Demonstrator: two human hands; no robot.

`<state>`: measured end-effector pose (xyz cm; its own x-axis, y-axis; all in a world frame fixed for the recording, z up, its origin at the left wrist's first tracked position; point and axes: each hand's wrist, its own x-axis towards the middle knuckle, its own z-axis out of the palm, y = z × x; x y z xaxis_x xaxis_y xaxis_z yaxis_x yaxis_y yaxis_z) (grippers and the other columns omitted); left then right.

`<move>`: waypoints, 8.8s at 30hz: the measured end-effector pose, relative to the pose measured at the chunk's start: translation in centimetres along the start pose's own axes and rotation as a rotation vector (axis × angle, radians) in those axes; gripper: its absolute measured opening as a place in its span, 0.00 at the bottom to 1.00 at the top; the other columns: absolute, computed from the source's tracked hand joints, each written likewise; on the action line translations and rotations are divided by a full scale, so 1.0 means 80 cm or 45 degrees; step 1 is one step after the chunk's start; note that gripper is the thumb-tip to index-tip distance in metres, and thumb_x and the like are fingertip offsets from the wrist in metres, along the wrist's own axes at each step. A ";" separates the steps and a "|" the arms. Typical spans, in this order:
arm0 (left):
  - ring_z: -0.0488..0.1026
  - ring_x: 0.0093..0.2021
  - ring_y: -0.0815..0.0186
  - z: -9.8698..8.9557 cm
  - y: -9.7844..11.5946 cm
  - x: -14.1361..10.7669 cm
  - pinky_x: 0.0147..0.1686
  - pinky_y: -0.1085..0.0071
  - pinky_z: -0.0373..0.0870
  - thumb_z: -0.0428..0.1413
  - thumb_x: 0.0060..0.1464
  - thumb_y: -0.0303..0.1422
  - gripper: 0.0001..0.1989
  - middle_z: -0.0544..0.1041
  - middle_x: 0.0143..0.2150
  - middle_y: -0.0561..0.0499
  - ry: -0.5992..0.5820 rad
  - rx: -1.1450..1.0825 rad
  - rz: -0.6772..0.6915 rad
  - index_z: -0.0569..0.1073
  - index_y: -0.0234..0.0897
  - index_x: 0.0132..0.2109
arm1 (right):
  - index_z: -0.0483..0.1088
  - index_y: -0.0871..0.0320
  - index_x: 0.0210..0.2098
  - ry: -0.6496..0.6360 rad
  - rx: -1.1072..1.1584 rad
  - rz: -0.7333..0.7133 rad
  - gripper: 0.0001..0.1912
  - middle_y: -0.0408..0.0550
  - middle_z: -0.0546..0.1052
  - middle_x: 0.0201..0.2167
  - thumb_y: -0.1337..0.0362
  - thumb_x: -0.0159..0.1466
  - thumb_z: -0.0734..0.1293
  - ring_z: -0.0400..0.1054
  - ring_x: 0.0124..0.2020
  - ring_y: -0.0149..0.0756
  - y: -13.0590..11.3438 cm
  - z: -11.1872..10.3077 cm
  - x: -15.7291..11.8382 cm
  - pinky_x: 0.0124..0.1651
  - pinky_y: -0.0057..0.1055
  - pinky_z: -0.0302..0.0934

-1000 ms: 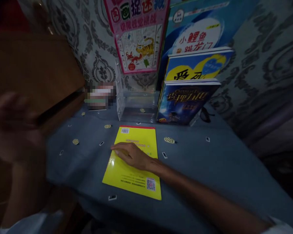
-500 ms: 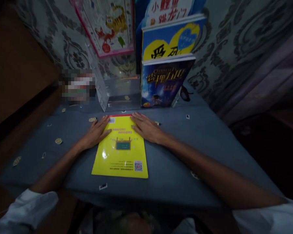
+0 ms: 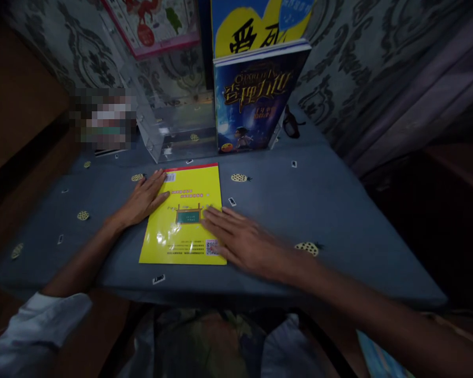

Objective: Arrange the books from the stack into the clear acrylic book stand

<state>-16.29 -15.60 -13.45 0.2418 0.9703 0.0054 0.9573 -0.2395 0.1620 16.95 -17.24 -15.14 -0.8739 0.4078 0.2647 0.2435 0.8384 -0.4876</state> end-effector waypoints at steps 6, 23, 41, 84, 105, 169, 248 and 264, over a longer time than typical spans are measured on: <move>0.44 0.76 0.52 -0.006 0.011 -0.005 0.71 0.42 0.42 0.36 0.70 0.51 0.33 0.48 0.77 0.44 -0.053 -0.013 0.072 0.48 0.39 0.75 | 0.47 0.50 0.74 -0.055 0.103 -0.017 0.43 0.50 0.57 0.72 0.53 0.67 0.70 0.51 0.72 0.47 -0.046 0.004 -0.030 0.74 0.50 0.50; 0.51 0.75 0.53 0.004 0.019 -0.012 0.70 0.45 0.51 0.40 0.71 0.43 0.30 0.56 0.74 0.39 0.078 0.038 0.136 0.56 0.32 0.72 | 0.71 0.61 0.59 0.329 -0.250 -0.106 0.18 0.56 0.80 0.53 0.67 0.70 0.66 0.70 0.61 0.43 -0.078 0.028 -0.042 0.64 0.44 0.67; 0.60 0.71 0.61 -0.002 0.017 -0.076 0.68 0.54 0.63 0.44 0.64 0.20 0.32 0.63 0.71 0.50 0.152 -0.442 0.554 0.61 0.49 0.70 | 0.63 0.54 0.67 0.466 -0.165 -0.189 0.26 0.51 0.82 0.51 0.72 0.72 0.60 0.75 0.55 0.37 -0.058 -0.014 -0.067 0.57 0.33 0.72; 0.68 0.66 0.55 0.006 -0.010 0.061 0.64 0.52 0.67 0.45 0.69 0.33 0.20 0.71 0.66 0.40 0.331 -0.134 0.328 0.69 0.35 0.64 | 0.70 0.61 0.61 0.184 -0.446 0.214 0.25 0.64 0.72 0.62 0.54 0.71 0.62 0.66 0.64 0.54 0.132 -0.062 0.072 0.63 0.56 0.63; 0.58 0.72 0.55 -0.009 -0.010 0.049 0.70 0.47 0.54 0.40 0.71 0.47 0.29 0.64 0.70 0.42 0.084 -0.088 0.362 0.63 0.35 0.69 | 0.63 0.61 0.66 0.174 -0.471 0.375 0.27 0.60 0.66 0.67 0.55 0.72 0.57 0.60 0.68 0.55 0.146 -0.049 0.084 0.68 0.56 0.55; 0.65 0.67 0.53 0.018 0.115 0.138 0.66 0.57 0.60 0.48 0.69 0.44 0.27 0.67 0.68 0.36 0.199 0.172 0.380 0.65 0.29 0.65 | 0.67 0.56 0.63 0.430 -0.196 0.404 0.24 0.56 0.76 0.57 0.67 0.69 0.56 0.68 0.58 0.49 0.164 -0.056 0.081 0.60 0.49 0.63; 0.67 0.65 0.54 0.028 0.115 0.158 0.64 0.54 0.63 0.47 0.68 0.35 0.21 0.70 0.66 0.39 0.257 -0.017 0.601 0.69 0.33 0.63 | 0.69 0.58 0.60 0.488 -0.088 0.435 0.27 0.55 0.77 0.54 0.75 0.65 0.56 0.69 0.56 0.46 0.165 -0.060 0.078 0.60 0.48 0.64; 0.63 0.69 0.55 0.008 0.128 0.114 0.65 0.51 0.61 0.44 0.71 0.36 0.22 0.69 0.68 0.42 0.110 -0.053 0.830 0.65 0.39 0.68 | 0.70 0.61 0.59 0.492 -0.101 0.441 0.26 0.55 0.78 0.53 0.74 0.64 0.57 0.70 0.54 0.47 0.164 -0.061 0.080 0.58 0.44 0.64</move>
<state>-4.17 -9.26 -12.41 0.7550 0.6264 0.1940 0.6115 -0.7794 0.1366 16.60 -1.91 -15.80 -0.5208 0.7572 0.3941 0.5352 0.6493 -0.5403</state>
